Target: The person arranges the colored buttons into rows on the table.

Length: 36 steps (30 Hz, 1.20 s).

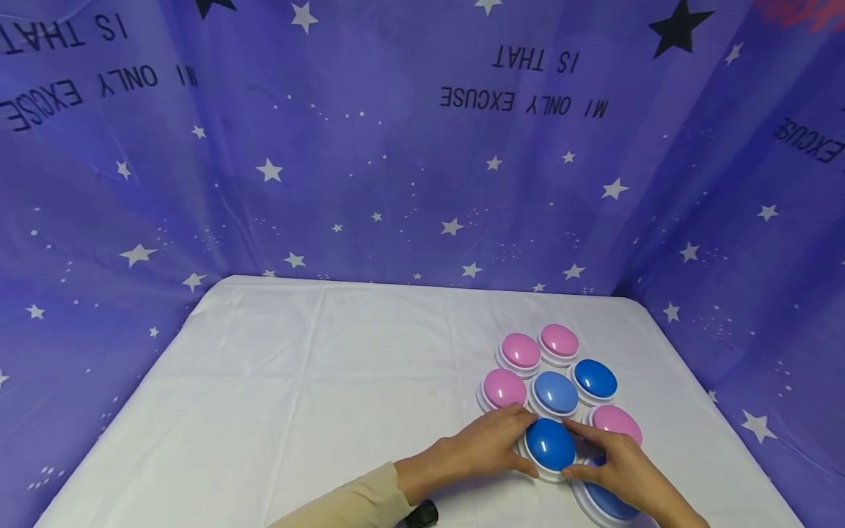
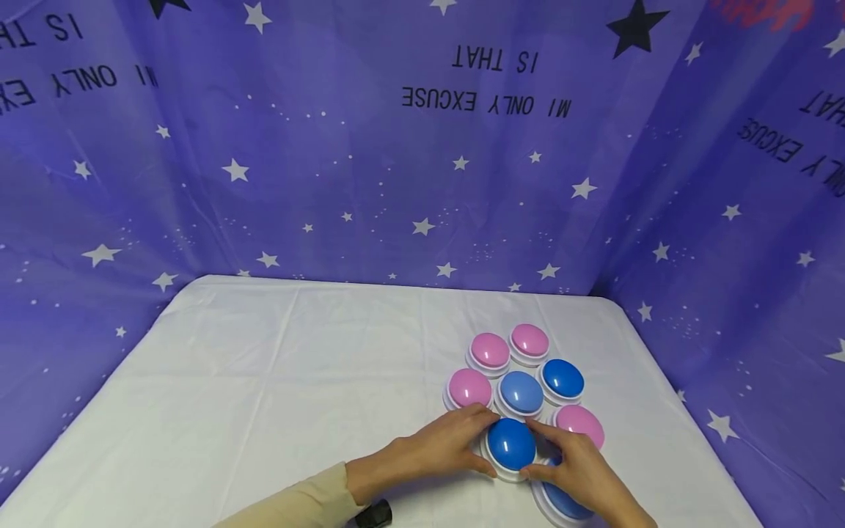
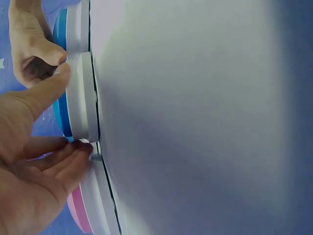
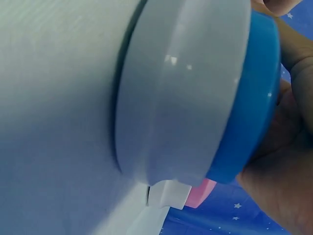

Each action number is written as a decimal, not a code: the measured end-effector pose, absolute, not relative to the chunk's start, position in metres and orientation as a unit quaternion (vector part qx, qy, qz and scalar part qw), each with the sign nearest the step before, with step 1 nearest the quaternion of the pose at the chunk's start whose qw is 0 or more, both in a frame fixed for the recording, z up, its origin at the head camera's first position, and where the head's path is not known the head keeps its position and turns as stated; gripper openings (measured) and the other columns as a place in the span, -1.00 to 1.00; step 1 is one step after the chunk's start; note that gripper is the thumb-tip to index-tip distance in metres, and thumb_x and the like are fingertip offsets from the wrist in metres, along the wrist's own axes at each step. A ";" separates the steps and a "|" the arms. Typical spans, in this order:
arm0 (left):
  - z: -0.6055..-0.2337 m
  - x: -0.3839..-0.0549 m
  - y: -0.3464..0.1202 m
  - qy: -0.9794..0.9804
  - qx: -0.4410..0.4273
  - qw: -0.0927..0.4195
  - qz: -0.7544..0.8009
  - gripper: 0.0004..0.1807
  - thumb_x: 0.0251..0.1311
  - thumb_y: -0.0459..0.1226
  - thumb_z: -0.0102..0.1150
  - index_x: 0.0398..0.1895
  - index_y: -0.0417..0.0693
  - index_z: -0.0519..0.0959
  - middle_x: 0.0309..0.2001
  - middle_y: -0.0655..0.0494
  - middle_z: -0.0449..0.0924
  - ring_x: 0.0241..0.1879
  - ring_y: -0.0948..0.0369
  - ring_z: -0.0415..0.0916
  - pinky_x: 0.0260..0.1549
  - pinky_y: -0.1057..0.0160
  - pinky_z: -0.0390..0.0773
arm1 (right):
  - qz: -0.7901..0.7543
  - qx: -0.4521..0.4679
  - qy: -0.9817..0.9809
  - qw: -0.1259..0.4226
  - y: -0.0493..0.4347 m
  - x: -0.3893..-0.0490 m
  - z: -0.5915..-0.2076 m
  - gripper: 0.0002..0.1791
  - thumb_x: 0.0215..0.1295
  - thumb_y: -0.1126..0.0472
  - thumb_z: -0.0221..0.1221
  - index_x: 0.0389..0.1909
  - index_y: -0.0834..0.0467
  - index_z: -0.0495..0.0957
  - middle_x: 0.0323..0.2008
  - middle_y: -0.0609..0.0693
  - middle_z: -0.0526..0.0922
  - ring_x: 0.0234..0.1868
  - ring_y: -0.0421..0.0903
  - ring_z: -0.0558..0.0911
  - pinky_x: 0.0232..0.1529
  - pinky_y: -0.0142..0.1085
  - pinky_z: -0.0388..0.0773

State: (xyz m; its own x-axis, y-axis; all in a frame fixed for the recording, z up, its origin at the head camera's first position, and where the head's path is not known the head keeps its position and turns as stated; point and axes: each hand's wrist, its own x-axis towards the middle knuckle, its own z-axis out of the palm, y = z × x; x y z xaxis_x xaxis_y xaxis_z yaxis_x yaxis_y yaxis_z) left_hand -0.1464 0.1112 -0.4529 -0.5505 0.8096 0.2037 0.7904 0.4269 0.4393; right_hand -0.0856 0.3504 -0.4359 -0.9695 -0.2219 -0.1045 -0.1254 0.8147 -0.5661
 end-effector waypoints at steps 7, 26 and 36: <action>-0.453 -0.144 0.115 0.861 0.459 0.010 0.219 -0.26 -0.04 0.04 0.53 0.20 -0.07 0.53 -0.08 0.22 0.53 -0.07 0.39 0.45 -0.01 0.53 0.41 | -0.285 -0.099 0.949 0.095 0.351 -0.089 -0.439 -0.15 -0.03 -0.11 0.49 0.28 0.21 0.51 0.09 0.18 0.64 0.09 0.25 0.59 0.05 0.24 0.48; -0.451 -0.140 0.118 0.868 0.437 -0.013 0.235 -0.38 0.01 0.06 0.49 0.10 -0.04 0.60 -0.20 0.28 0.49 -0.17 0.41 0.40 -0.11 0.54 0.42 | -0.296 -0.127 0.944 0.076 0.354 -0.085 -0.438 -0.21 0.04 -0.10 0.44 0.27 0.21 0.52 0.09 0.19 0.64 0.06 0.26 0.62 -0.06 0.05 0.60; -0.433 -0.144 0.102 0.847 0.427 0.009 0.316 -0.34 0.09 0.02 0.44 0.22 -0.03 0.52 -0.02 0.23 0.47 -0.02 0.40 0.40 0.06 0.48 0.41 | -0.358 -0.100 0.928 0.040 0.344 -0.083 -0.427 -0.22 0.15 -0.03 0.40 0.35 0.21 0.43 0.22 0.21 0.54 0.18 0.32 0.52 0.02 0.04 0.54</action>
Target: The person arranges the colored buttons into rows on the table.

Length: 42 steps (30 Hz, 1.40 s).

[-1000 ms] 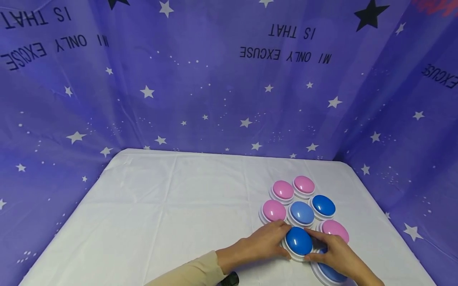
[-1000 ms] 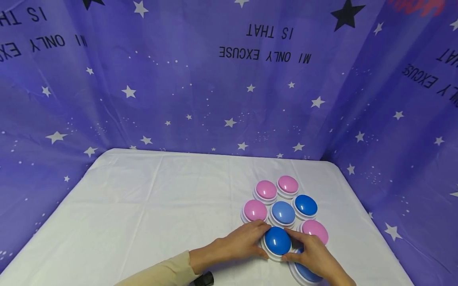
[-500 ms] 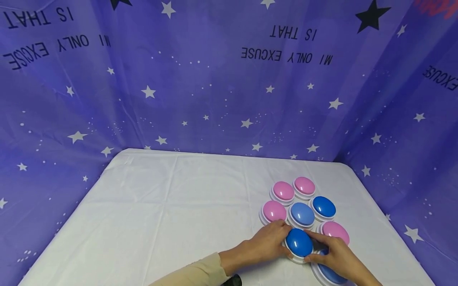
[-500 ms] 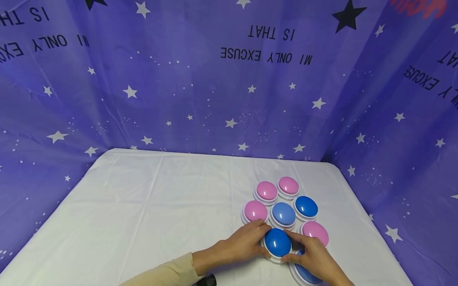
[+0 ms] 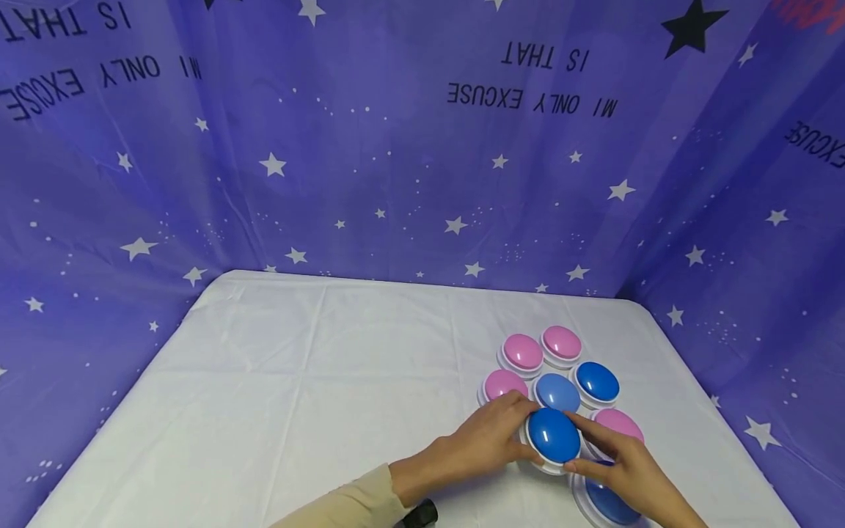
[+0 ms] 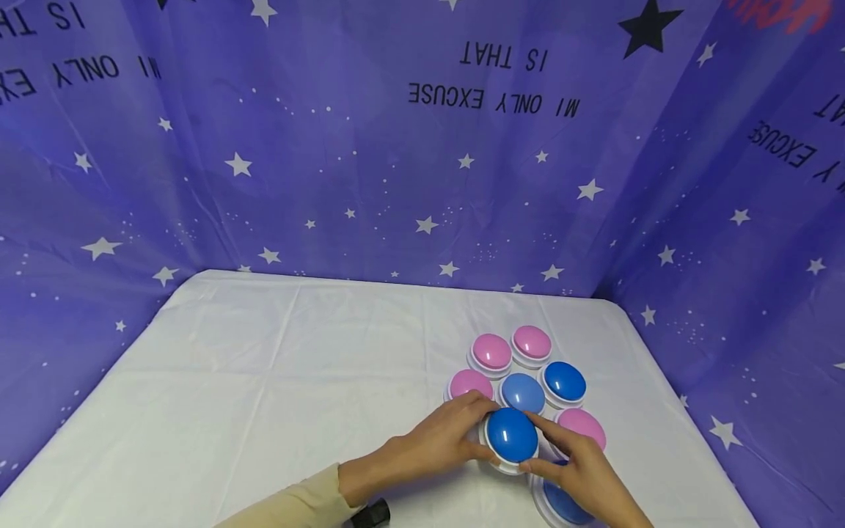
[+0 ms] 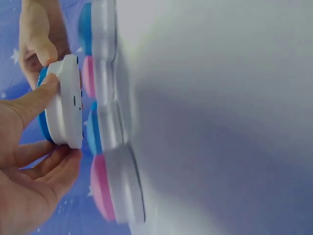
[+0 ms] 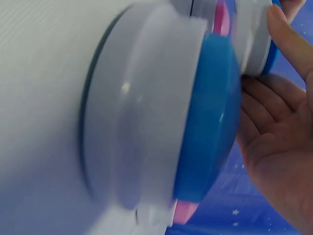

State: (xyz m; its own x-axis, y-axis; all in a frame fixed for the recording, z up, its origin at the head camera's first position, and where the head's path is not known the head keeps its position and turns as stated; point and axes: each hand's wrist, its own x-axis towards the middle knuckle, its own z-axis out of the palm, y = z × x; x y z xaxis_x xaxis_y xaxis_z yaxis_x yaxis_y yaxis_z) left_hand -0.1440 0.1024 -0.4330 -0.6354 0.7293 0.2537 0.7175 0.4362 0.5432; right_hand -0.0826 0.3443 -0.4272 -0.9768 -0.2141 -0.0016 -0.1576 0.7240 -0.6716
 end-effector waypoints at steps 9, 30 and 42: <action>-0.422 -0.163 0.069 0.807 0.436 -0.016 0.397 -0.32 0.14 -0.10 0.44 0.29 -0.10 0.42 0.17 0.08 0.48 0.18 0.25 0.42 0.22 0.30 0.37 | -0.441 -0.109 0.891 -0.015 0.314 -0.098 -0.418 -0.28 0.24 0.09 0.36 0.41 0.11 0.37 0.29 0.14 0.47 0.27 -0.01 0.47 0.09 -0.46 0.43; -0.420 -0.228 -0.017 0.811 0.389 -0.048 0.434 -0.35 0.08 -0.23 0.48 0.25 -0.20 0.49 0.16 -0.01 0.56 0.17 0.08 0.48 0.20 0.05 0.43 | -0.547 -0.157 0.820 0.054 0.228 -0.192 -0.414 -0.24 0.25 0.19 0.36 0.45 0.15 0.30 0.40 0.17 0.33 0.41 0.13 0.28 0.28 -0.15 0.28; -0.449 -0.272 -0.036 0.812 0.391 -0.055 0.431 -0.37 0.08 -0.27 0.48 0.21 -0.34 0.50 0.12 -0.13 0.58 0.10 -0.01 0.54 0.11 0.08 0.52 | -0.582 -0.134 0.791 0.132 0.201 -0.244 -0.427 -0.21 0.29 0.37 0.27 0.48 0.34 0.14 0.45 0.27 0.20 0.45 0.17 0.19 0.35 -0.04 0.22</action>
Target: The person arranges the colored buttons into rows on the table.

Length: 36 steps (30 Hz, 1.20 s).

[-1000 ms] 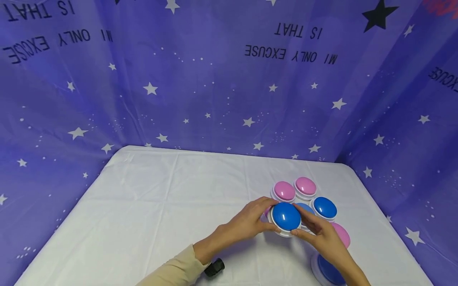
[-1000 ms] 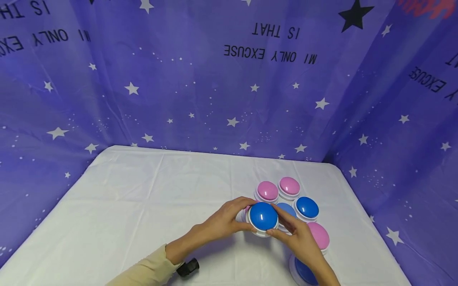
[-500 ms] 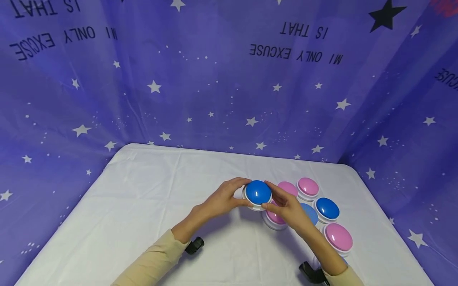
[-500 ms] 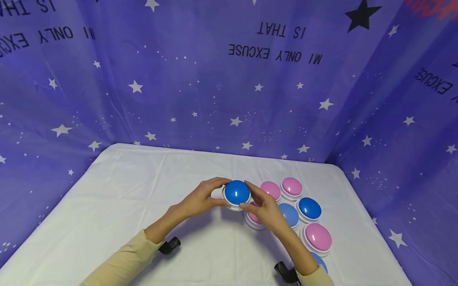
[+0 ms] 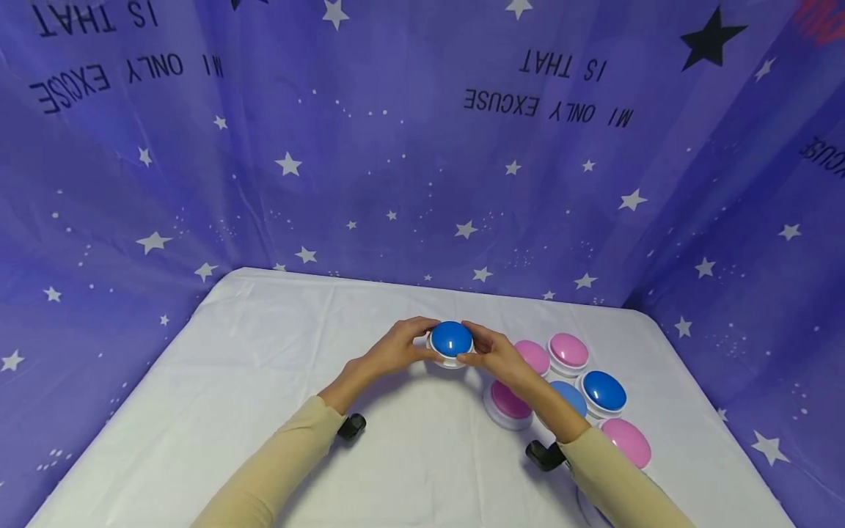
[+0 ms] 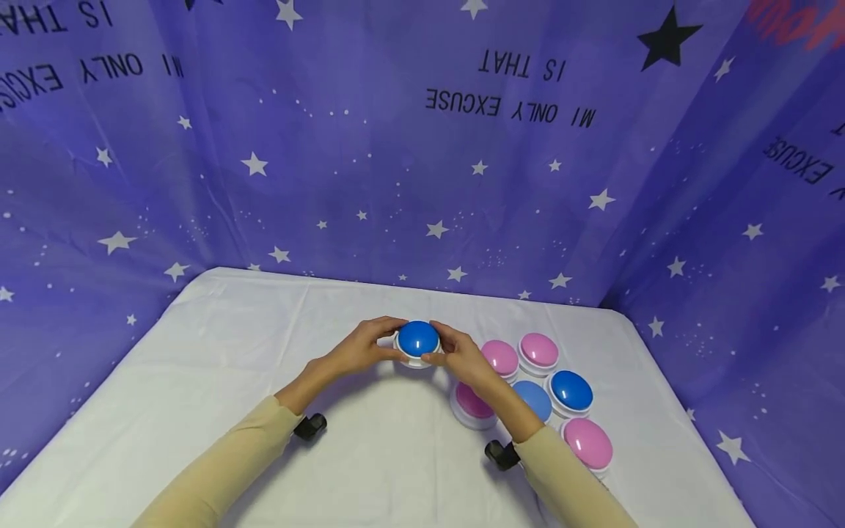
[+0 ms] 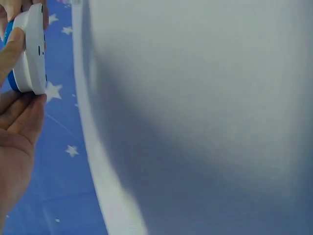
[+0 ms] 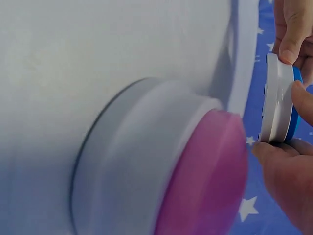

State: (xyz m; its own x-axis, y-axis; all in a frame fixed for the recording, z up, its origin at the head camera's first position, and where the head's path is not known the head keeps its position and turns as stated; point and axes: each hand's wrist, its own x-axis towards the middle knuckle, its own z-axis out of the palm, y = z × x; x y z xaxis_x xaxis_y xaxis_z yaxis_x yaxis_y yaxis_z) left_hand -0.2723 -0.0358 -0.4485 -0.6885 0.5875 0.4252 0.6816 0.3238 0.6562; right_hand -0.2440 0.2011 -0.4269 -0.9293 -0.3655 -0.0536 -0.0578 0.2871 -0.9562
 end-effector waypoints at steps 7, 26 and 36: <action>-0.462 -0.287 -0.039 -0.820 -0.378 0.026 -0.429 -0.37 0.06 -0.27 0.49 0.19 -0.34 0.52 0.10 -0.14 0.60 0.12 -0.01 0.53 0.15 0.10 0.49 | -0.581 -0.117 0.792 0.147 0.196 -0.262 -0.442 -0.23 0.26 0.40 0.28 0.44 0.40 0.16 0.40 0.31 0.27 0.43 0.19 0.24 0.36 -0.01 0.22; -0.469 -0.304 -0.034 -0.830 -0.358 -0.025 -0.427 -0.37 -0.02 -0.31 0.54 0.11 -0.39 0.52 0.07 -0.18 0.60 0.14 -0.02 0.53 0.16 0.18 0.47 | -0.574 -0.068 0.805 0.135 0.186 -0.273 -0.455 -0.21 0.14 0.51 0.31 0.39 0.45 0.21 0.36 0.39 0.29 0.40 0.26 0.27 0.35 0.02 0.24; -0.467 -0.299 -0.036 -0.853 -0.345 -0.023 -0.390 -0.26 0.02 -0.27 0.52 0.24 -0.43 0.42 0.19 -0.23 0.51 0.23 -0.06 0.44 0.26 0.05 0.37 | -0.568 -0.069 0.810 0.127 0.185 -0.272 -0.458 -0.15 0.07 0.51 0.34 0.41 0.43 0.21 0.36 0.35 0.31 0.39 0.24 0.29 0.35 0.00 0.25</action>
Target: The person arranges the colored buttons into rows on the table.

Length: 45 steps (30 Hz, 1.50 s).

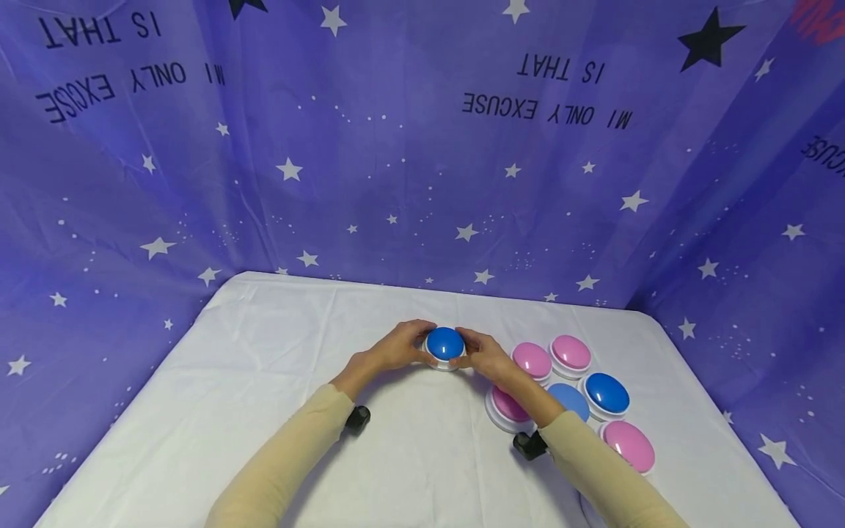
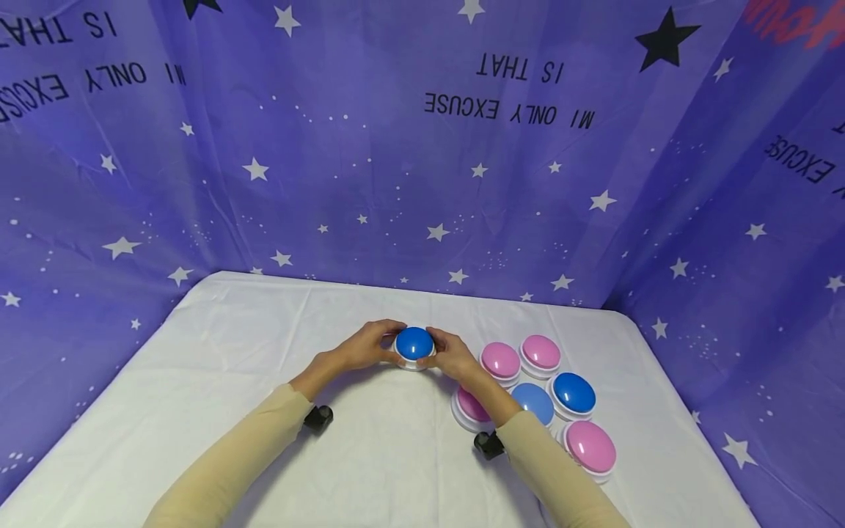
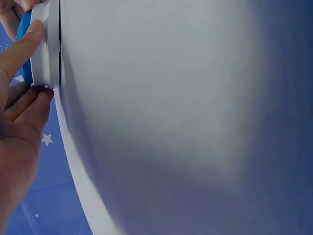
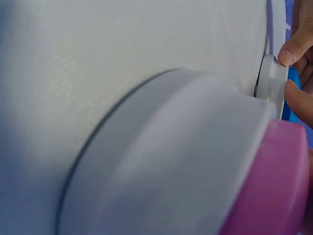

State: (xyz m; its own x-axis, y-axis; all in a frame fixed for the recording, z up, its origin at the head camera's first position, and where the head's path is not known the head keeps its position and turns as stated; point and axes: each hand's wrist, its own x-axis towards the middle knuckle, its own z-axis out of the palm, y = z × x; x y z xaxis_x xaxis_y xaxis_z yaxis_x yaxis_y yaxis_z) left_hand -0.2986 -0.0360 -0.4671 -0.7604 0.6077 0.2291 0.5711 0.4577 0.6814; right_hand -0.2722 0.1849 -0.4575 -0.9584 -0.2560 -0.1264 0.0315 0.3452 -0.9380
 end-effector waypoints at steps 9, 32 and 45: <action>-0.456 -0.291 -0.029 0.870 0.330 0.029 0.366 -0.14 0.02 -0.17 0.52 0.35 -0.35 0.35 0.32 -0.21 0.39 0.36 -0.09 0.27 0.35 -0.03 0.22 | -0.548 -0.085 0.824 0.119 0.203 -0.263 -0.438 -0.14 0.19 0.32 0.35 0.47 0.34 0.16 0.45 0.28 0.19 0.45 0.23 0.18 0.41 -0.01 0.13; -0.432 -0.249 0.036 0.829 0.430 0.065 0.353 -0.20 0.06 -0.10 0.50 0.32 -0.28 0.41 0.26 -0.07 0.48 0.28 0.07 0.39 0.28 0.21 0.33 | -0.547 -0.045 0.831 0.093 0.289 -0.176 -0.416 -0.19 0.29 0.05 0.31 0.48 0.19 0.21 0.43 0.15 0.29 0.44 0.13 0.24 0.28 -0.20 0.31; -0.438 -0.240 0.062 0.833 0.446 0.085 0.316 -0.22 0.04 -0.11 0.52 0.29 -0.28 0.45 0.22 -0.07 0.53 0.26 0.12 0.42 0.27 0.29 0.32 | -0.570 -0.048 0.816 0.088 0.298 -0.153 -0.419 -0.18 0.20 0.23 0.39 0.40 0.40 0.25 0.36 0.32 0.33 0.37 0.23 0.32 0.22 -0.26 0.37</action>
